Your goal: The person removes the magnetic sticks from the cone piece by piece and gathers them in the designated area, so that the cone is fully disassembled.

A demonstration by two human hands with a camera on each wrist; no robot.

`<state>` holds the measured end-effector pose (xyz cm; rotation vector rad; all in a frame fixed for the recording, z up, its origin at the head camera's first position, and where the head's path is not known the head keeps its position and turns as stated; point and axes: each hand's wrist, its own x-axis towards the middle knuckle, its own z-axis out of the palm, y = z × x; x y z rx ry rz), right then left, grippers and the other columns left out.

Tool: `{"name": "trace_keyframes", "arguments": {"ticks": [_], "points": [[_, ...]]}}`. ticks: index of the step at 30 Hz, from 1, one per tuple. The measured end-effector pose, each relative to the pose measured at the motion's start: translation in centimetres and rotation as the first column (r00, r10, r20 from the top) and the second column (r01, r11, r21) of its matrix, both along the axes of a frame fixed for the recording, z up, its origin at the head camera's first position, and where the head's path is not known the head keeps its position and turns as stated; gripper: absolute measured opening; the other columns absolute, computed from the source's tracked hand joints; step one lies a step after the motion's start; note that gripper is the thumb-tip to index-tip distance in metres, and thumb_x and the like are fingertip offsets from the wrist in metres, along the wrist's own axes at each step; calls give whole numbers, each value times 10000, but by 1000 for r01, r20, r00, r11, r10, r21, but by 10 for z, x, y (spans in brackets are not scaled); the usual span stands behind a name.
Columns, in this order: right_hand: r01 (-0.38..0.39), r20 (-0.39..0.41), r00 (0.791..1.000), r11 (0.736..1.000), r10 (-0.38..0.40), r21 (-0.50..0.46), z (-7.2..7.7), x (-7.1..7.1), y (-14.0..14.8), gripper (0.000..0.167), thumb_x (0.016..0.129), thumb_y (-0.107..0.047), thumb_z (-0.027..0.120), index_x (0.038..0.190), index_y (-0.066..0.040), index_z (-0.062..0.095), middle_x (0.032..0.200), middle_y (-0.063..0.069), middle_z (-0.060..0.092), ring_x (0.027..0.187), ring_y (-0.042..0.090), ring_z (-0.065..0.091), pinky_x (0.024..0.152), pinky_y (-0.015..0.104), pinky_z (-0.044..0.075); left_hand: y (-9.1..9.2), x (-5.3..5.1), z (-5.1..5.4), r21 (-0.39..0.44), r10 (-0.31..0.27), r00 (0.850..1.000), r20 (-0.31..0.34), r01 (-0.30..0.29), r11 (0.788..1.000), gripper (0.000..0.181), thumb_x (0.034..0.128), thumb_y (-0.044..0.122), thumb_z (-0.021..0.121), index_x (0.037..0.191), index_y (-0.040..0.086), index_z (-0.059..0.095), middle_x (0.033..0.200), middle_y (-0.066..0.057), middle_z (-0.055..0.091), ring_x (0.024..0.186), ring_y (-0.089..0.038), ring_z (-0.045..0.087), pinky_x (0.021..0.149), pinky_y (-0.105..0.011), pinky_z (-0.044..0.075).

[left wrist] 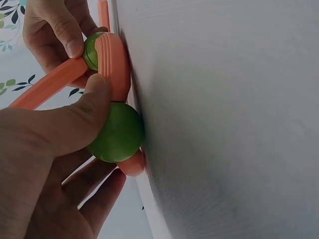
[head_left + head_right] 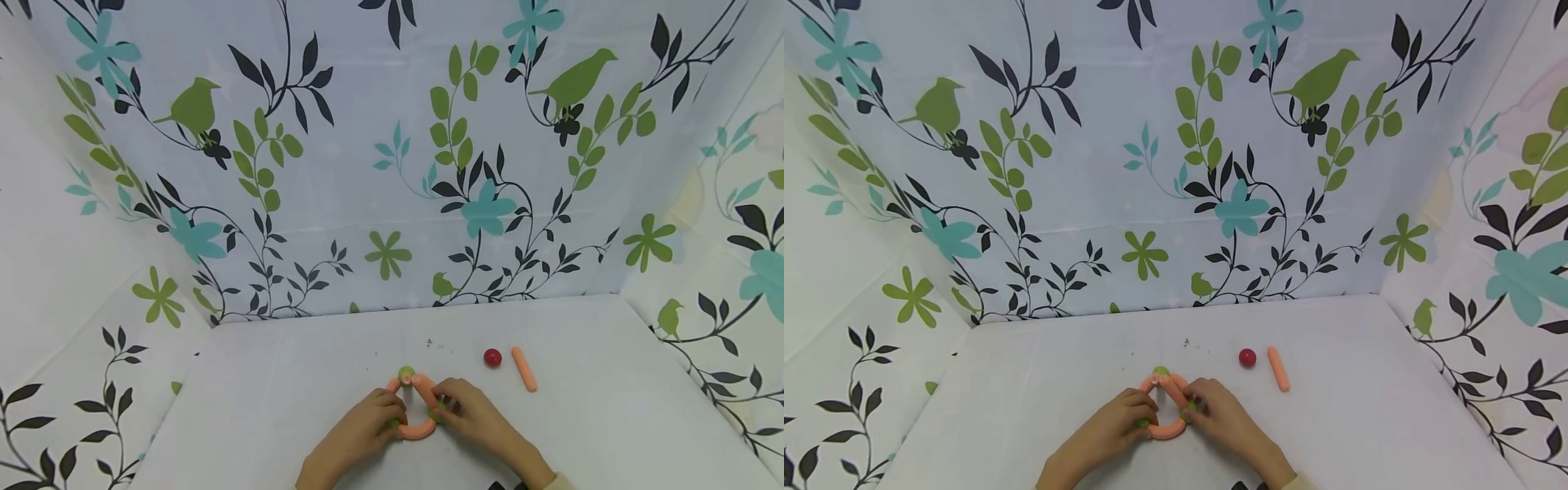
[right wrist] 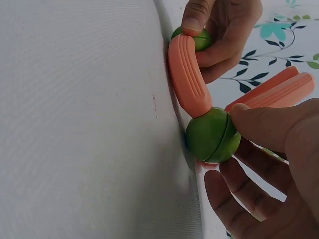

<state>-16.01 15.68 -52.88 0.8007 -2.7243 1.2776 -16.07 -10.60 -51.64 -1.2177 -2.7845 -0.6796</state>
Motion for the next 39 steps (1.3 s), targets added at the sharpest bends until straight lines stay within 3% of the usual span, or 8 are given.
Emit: {"name": "trace_keyframes", "arguments": {"ticks": [8,20,26,31,39], "points": [[10,-7,1000,1000,-10,-4,-1,4,1,200,939,-183,772,1119,-174,685,1038,-76,697,916,57,622,793,248,567,3,0,-2,-28,27,1000,6,-27,999,74,909,241,785,955,215,733,1141,96,704,1124,-100,589,1006,-280,519],[23,54,998,999,-21,-40,0,3,-2,227,933,-140,782,1121,-190,665,1039,-58,666,937,68,616,787,235,580,4,2,0,-38,58,998,13,-58,998,51,927,244,782,949,236,737,1124,123,685,1125,-99,587,997,-288,525],[32,23,999,997,-30,-70,-1,7,-3,271,913,-105,790,1104,-229,643,1004,-84,664,920,79,613,788,245,588,14,7,-6,-16,69,996,-65,-70,997,83,923,335,780,973,269,771,1114,106,710,1137,-135,615,1006,-411,522],[64,-14,998,996,-65,-59,0,8,-5,312,891,-87,803,1095,-234,618,967,-89,662,895,82,621,771,242,589,20,10,-8,-7,104,987,-122,-106,994,130,899,411,777,967,302,767,1081,123,680,1105,-108,597,984,-433,488],[158,-84,984,987,-154,41,-3,14,-10,317,890,-124,811,989,-291,561,922,-149,633,853,48,622,722,215,548,23,10,-5,-19,141,986,-88,-143,990,109,891,432,788,907,327,765,1041,141,670,1081,-92,606,959,-425,482]]}}
